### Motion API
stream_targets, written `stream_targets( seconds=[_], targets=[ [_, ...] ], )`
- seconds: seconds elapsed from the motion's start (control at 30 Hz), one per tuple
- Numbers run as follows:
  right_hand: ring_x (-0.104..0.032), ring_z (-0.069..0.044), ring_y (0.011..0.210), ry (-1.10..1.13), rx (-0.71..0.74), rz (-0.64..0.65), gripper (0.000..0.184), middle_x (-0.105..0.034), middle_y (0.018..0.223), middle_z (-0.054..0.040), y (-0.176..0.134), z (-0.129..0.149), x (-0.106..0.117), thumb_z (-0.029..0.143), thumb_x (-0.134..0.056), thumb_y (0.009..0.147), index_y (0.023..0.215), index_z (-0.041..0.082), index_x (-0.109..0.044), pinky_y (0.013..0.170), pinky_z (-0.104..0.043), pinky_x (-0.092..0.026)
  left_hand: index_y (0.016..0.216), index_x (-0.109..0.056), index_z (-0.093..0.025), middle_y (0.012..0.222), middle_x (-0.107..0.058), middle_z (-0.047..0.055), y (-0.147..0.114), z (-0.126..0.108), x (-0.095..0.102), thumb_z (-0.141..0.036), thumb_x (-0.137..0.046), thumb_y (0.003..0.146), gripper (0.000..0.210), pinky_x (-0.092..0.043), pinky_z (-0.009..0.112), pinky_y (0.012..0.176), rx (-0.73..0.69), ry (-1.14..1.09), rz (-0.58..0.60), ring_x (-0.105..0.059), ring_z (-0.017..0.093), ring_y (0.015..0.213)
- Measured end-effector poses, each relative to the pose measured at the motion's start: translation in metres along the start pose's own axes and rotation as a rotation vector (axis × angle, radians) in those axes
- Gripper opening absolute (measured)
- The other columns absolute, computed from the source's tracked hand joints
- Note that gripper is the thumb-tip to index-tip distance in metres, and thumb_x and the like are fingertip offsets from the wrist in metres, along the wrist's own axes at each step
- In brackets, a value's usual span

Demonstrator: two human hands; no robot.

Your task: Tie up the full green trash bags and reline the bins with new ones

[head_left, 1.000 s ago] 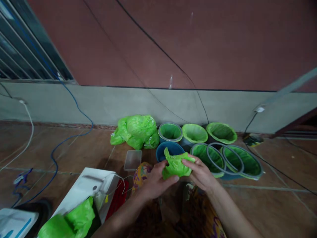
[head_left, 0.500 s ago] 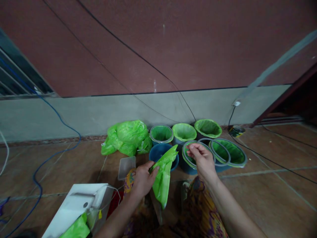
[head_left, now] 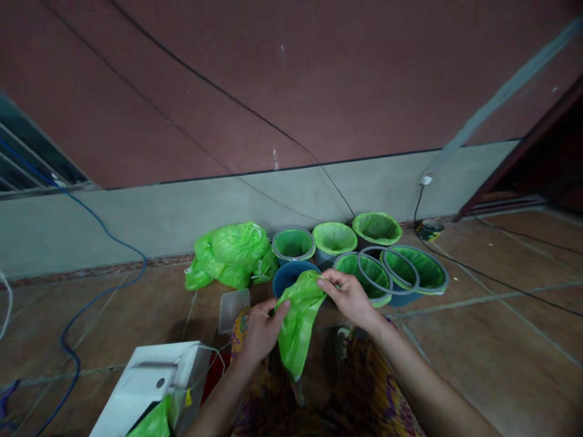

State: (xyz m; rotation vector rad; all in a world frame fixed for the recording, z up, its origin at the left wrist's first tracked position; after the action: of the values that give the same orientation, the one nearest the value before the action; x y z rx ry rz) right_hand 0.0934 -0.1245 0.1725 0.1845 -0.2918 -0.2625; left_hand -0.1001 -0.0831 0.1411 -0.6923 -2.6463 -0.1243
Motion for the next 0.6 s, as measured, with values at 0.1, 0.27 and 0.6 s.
stream_targets(
  seconds=[0.1, 0.27, 0.6],
  targets=[
    [-0.044, -0.01, 0.053, 0.185, -0.113, 0.085, 0.036, -0.05, 0.058, 0.0036, -0.004, -0.002, -0.003, 0.05, -0.055, 0.085, 0.071, 0.017, -0.057, 0.053, -0.023, -0.035, 0.095, -0.068, -0.017, 0.072, -0.066, 0.001, 0.0, 0.0, -0.008, -0.048, -0.051, 0.086, 0.036, -0.044, 0.023, 0.06, -0.012, -0.034, 0.137, -0.06, 0.015, 0.066],
    [-0.048, -0.008, 0.057, 0.352, -0.18, 0.289, 0.032, -0.057, 0.067, 0.0021, -0.009, 0.01, -0.008, 0.048, -0.059, 0.084, 0.079, 0.016, -0.061, 0.057, -0.022, -0.038, 0.141, -0.036, -0.028, 0.122, -0.061, 0.008, 0.013, -0.027, -0.01, -0.038, -0.053, 0.087, 0.058, -0.048, 0.036, 0.088, -0.125, -0.128, 0.294, -0.06, 0.022, 0.106],
    [-0.059, -0.01, 0.08, 0.476, -0.247, 0.615, 0.036, -0.066, 0.097, -0.0027, -0.018, 0.038, 0.002, 0.035, -0.065, 0.083, 0.115, 0.019, -0.063, 0.073, -0.023, -0.045, 0.094, -0.067, -0.023, 0.147, -0.04, 0.003, 0.04, -0.124, -0.019, -0.021, -0.064, 0.075, 0.019, -0.024, 0.045, 0.113, -0.692, 0.338, 0.53, -0.035, 0.025, 0.135]
  ],
)
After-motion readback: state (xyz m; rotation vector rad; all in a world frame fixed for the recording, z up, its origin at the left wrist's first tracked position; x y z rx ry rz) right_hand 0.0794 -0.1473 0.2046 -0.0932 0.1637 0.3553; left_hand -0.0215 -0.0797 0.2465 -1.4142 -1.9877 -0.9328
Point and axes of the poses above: each hand's wrist, its own y-axis towards the middle knuckle, its own x-axis out of the back of the hand, z = x × y, the point moved 7 cm from there along y, towards the middle knuckle
